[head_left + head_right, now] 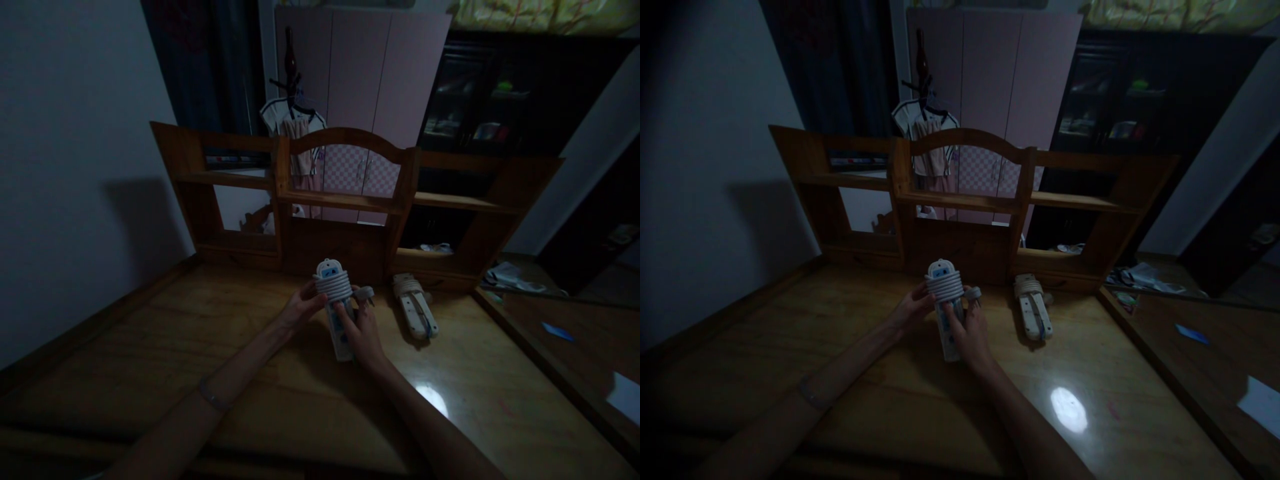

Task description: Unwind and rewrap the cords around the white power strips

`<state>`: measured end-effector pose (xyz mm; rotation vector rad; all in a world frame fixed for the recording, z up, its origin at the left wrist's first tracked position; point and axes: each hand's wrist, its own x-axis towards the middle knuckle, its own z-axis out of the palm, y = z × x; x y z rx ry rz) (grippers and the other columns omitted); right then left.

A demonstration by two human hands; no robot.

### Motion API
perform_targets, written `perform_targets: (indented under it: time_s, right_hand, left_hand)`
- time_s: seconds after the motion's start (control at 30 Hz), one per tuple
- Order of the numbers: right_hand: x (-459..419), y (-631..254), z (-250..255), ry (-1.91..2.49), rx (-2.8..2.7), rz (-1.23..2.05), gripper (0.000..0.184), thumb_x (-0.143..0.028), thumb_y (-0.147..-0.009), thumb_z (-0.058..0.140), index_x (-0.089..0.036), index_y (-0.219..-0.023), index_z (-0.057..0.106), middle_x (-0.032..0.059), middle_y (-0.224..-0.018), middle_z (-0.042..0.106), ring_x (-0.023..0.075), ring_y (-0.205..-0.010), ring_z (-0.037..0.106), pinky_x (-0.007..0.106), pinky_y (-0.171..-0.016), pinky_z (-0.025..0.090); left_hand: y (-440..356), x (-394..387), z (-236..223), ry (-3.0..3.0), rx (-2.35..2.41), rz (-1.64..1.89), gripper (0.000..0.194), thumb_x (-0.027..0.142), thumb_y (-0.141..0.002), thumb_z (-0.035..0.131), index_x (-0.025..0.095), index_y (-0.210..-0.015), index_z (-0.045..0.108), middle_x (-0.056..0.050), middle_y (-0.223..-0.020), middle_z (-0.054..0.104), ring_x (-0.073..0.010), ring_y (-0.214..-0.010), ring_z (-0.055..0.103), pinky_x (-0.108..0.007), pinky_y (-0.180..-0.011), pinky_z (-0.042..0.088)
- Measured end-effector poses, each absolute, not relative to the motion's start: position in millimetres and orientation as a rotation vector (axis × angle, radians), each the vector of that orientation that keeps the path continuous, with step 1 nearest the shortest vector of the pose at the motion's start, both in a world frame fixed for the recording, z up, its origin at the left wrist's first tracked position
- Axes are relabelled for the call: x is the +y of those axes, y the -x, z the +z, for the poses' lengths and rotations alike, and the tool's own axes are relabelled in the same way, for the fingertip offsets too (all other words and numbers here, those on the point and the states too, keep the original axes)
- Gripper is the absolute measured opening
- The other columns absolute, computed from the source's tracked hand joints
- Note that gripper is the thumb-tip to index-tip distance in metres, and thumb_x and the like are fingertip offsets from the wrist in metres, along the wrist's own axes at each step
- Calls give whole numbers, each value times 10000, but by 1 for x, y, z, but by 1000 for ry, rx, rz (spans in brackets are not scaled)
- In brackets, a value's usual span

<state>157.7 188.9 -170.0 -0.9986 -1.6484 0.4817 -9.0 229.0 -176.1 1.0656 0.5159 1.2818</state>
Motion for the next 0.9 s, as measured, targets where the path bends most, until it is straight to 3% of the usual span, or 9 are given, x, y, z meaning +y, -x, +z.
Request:
perform_targets:
  time_s: [0.17,0.73,0.9]
  right_hand:
    - [187,-157,-167,995,-1661,488,434,-375,-919,524,-236,-1318,430,78,-1209,556,242,-1112,532,370,-986,397]
    - [188,-159,-168,1006,-1721,423,459,-402,-915,511,-184,-1313,440,91,-1085,612,260,-1061,569,384,-955,419]
    - [188,-161,-168,1018,-1743,405,474,-398,-910,522,-190,-1325,425,96,-1172,587,258,-1060,571,382,-970,407]
  left_hand:
    - [11,229,-177,-1038,545,1261,461,247,-714,772,228,-1148,617,-69,-1184,639,-215,-1069,607,-321,-929,457]
    - [14,233,-182,-1042,534,1254,389,247,-703,772,151,-1067,676,-109,-1136,660,-255,-1052,608,-358,-923,454]
    - [16,235,-185,-977,573,1284,329,273,-713,767,134,-1003,701,-111,-1107,672,-244,-1029,618,-356,-926,452]
